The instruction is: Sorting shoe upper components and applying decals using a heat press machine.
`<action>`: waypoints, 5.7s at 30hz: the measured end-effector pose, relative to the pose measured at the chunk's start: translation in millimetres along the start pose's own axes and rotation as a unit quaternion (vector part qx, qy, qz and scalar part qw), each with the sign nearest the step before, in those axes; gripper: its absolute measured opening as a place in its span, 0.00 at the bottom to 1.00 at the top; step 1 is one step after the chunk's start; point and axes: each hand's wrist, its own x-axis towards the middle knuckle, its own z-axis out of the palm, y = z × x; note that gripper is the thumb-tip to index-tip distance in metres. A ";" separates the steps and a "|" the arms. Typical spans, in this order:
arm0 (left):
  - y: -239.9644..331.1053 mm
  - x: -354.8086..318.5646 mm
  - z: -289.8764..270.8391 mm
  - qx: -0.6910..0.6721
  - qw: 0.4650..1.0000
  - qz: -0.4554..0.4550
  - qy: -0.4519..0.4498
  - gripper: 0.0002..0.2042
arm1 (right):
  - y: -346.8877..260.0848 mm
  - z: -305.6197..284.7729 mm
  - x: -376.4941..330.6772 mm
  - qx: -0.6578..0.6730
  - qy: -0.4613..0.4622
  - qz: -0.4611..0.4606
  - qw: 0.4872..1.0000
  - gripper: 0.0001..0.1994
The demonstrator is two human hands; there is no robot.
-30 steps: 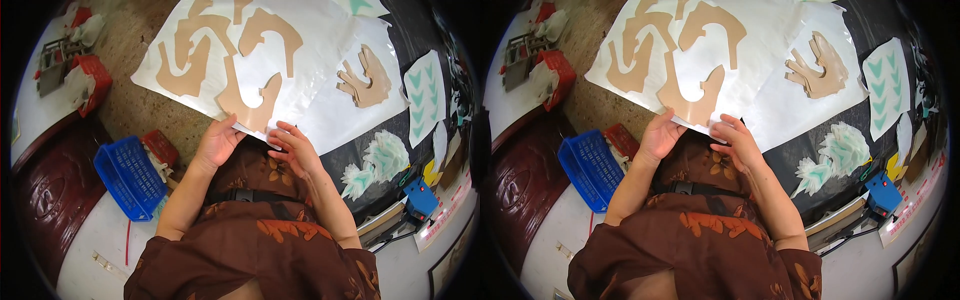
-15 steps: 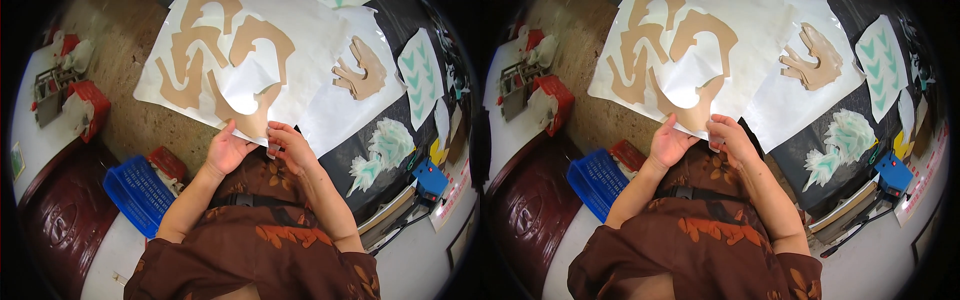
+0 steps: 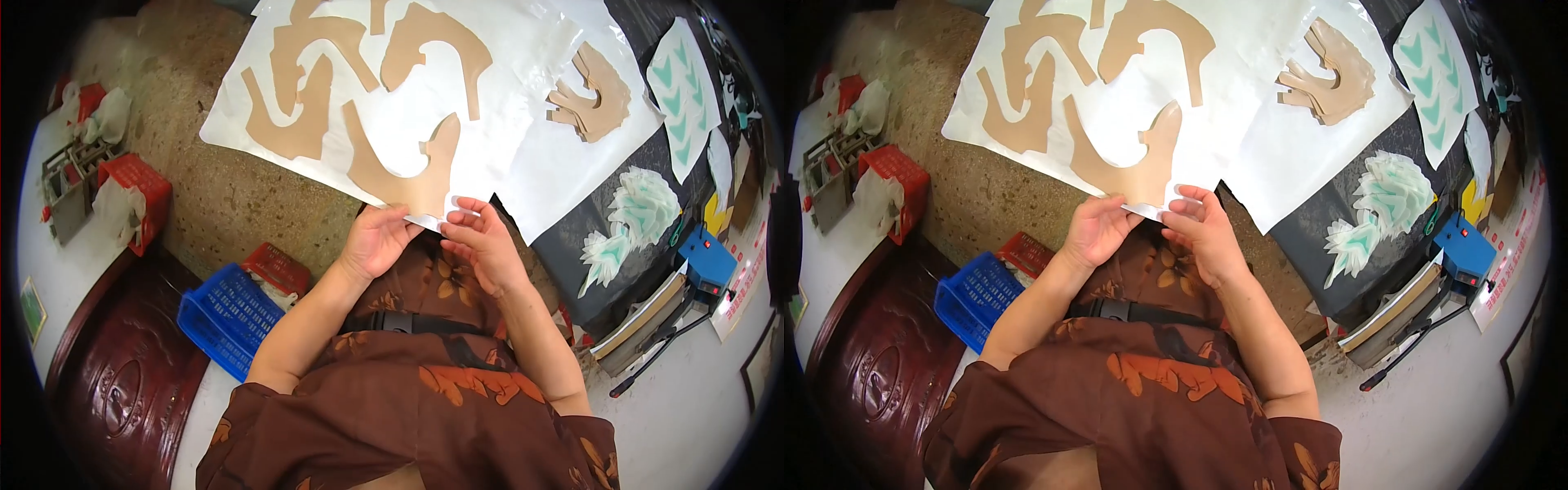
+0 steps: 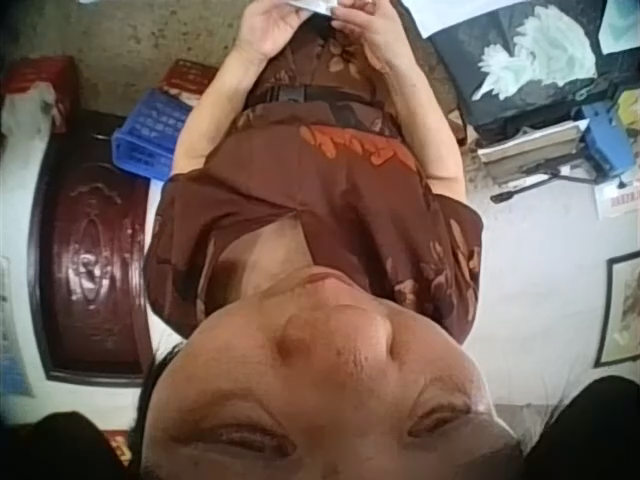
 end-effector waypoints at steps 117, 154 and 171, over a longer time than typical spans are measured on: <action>123.6 54.4 -80.9 0.042 0.940 0.235 0.244 0.20 | -295.7 232.0 272.6 -0.685 -0.065 -0.442 0.576 0.10; 170.1 64.4 -122.3 0.073 0.927 0.212 0.301 0.23 | -291.4 -128.2 57.2 -0.126 0.102 -0.475 0.865 0.09; 150.5 47.0 -93.3 0.015 0.915 0.301 0.267 0.21 | -199.9 -14.4 130.9 -0.362 0.035 -0.481 0.798 0.13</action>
